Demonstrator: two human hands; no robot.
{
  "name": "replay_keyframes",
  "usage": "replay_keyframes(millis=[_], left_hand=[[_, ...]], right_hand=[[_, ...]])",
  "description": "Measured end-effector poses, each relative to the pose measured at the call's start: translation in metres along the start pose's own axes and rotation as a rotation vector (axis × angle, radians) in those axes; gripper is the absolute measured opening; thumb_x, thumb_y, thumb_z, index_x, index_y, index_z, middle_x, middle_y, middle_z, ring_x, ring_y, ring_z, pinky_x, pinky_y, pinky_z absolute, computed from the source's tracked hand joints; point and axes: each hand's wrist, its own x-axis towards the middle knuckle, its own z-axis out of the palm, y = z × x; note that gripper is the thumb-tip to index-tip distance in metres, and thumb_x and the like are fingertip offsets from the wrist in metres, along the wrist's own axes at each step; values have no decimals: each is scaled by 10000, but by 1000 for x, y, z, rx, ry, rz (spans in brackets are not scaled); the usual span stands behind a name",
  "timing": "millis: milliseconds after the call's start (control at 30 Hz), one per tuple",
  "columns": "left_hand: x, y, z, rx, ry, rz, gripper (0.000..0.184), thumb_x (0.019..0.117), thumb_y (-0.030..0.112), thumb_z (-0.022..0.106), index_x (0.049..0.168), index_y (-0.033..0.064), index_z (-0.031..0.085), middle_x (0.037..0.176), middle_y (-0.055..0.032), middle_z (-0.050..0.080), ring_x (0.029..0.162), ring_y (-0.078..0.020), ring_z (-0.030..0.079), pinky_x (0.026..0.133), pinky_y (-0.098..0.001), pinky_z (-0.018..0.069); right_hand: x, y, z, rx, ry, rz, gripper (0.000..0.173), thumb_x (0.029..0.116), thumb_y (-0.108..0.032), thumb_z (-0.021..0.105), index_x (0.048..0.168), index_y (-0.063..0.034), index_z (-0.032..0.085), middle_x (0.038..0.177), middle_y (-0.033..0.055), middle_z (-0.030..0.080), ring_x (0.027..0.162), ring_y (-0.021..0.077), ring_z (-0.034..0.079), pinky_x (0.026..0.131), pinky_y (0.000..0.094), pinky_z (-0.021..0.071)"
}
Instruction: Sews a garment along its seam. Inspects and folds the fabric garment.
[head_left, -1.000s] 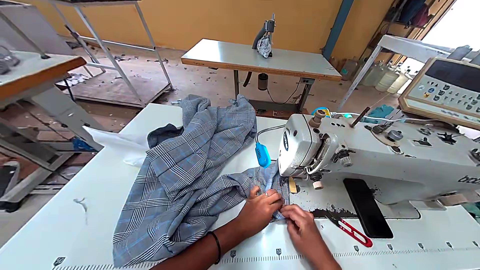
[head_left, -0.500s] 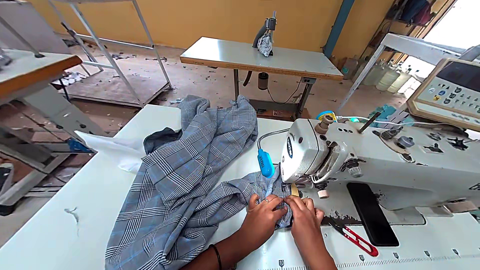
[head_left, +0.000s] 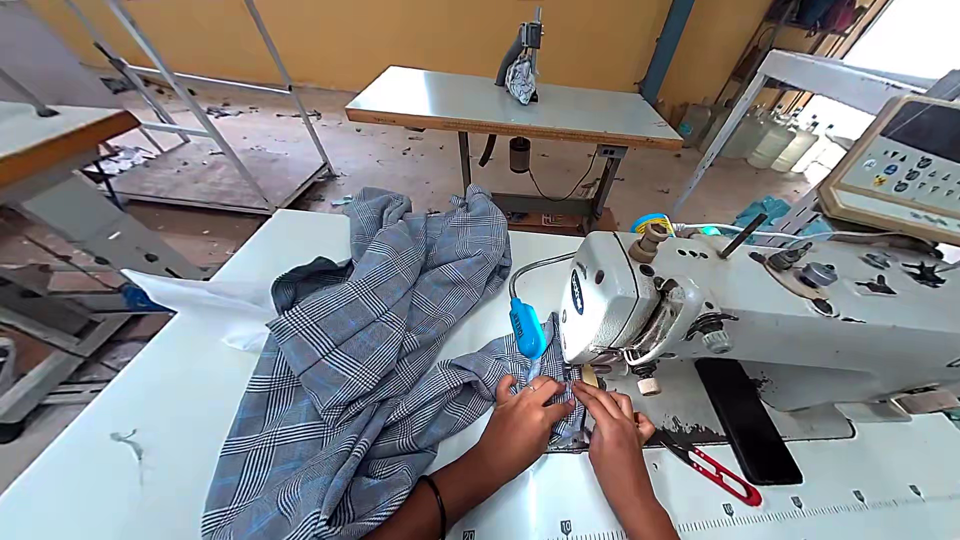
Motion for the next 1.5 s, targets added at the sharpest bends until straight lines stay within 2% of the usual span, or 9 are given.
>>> replay_keyframes(millis=[200, 333, 433, 567, 767, 900, 1000, 1300, 1500], left_hand=[[0, -5, 5, 31, 24, 8, 377, 853, -38, 594, 1073, 182, 807, 1167, -74, 746, 1118, -295, 700, 914, -673, 413], [2, -7, 5, 23, 27, 11, 370, 859, -30, 595, 1072, 188, 803, 1170, -69, 746, 1125, -287, 701, 916, -671, 415], [0, -10, 8, 23, 44, 33, 358, 864, -12, 590, 1059, 193, 809, 1141, -60, 745, 1114, -277, 700, 886, -665, 424], [0, -13, 10, 22, 55, 45, 348, 862, -13, 605, 1050, 194, 813, 1149, -61, 746, 1139, -275, 692, 905, -676, 416], [6, -18, 11, 38, 65, 52, 307, 865, -1, 632, 1035, 177, 815, 1161, -75, 744, 1176, -291, 677, 910, -686, 413], [10, -22, 12, 45, 89, 71, 278, 856, 7, 645, 1002, 167, 819, 1139, -73, 749, 1158, -289, 684, 906, -679, 419], [9, -22, 13, 62, 85, 63, 297, 847, 0, 655, 1029, 172, 815, 1165, -84, 740, 1165, -296, 681, 901, -693, 414], [11, -21, 12, 60, 97, 54, 298, 842, -16, 679, 996, 193, 825, 1160, -106, 739, 1169, -322, 674, 904, -701, 391], [10, -19, 13, 82, 118, 51, 301, 831, -9, 687, 979, 214, 825, 1125, -90, 745, 1105, -299, 696, 893, -684, 398]], right_hand=[[4, -12, -3, -177, -70, 18, 468, 807, 185, 603, 1127, -102, 788, 1222, 22, 742, 1058, 327, 679, 807, 564, 431], [2, -8, 1, -111, -19, 33, 496, 796, 194, 579, 1120, -114, 794, 1214, 17, 746, 1035, 332, 679, 795, 570, 423], [3, -9, -1, -29, -68, 88, 483, 831, 190, 542, 1125, -103, 788, 1246, 28, 731, 1088, 361, 644, 839, 600, 391], [3, -8, -3, 25, -106, 134, 487, 854, 183, 518, 1153, -101, 776, 1294, 16, 710, 1099, 363, 628, 856, 604, 378], [2, -10, -1, -49, -153, 140, 502, 880, 164, 534, 1233, -120, 750, 1373, 26, 662, 1122, 358, 613, 866, 597, 378], [5, -10, -1, -89, -163, 142, 500, 881, 154, 547, 1234, -135, 754, 1381, 23, 657, 1112, 352, 612, 859, 582, 378], [6, -13, -3, -128, -236, 175, 539, 900, 155, 533, 1307, -148, 714, 1443, 12, 614, 1164, 362, 589, 885, 584, 374], [6, -15, 1, -185, -220, 164, 576, 867, 161, 574, 1327, -159, 705, 1430, 26, 624, 1163, 379, 592, 868, 589, 383], [4, -13, 4, -197, -155, 138, 580, 837, 170, 595, 1287, -169, 732, 1358, 50, 671, 1099, 385, 625, 825, 579, 399]])
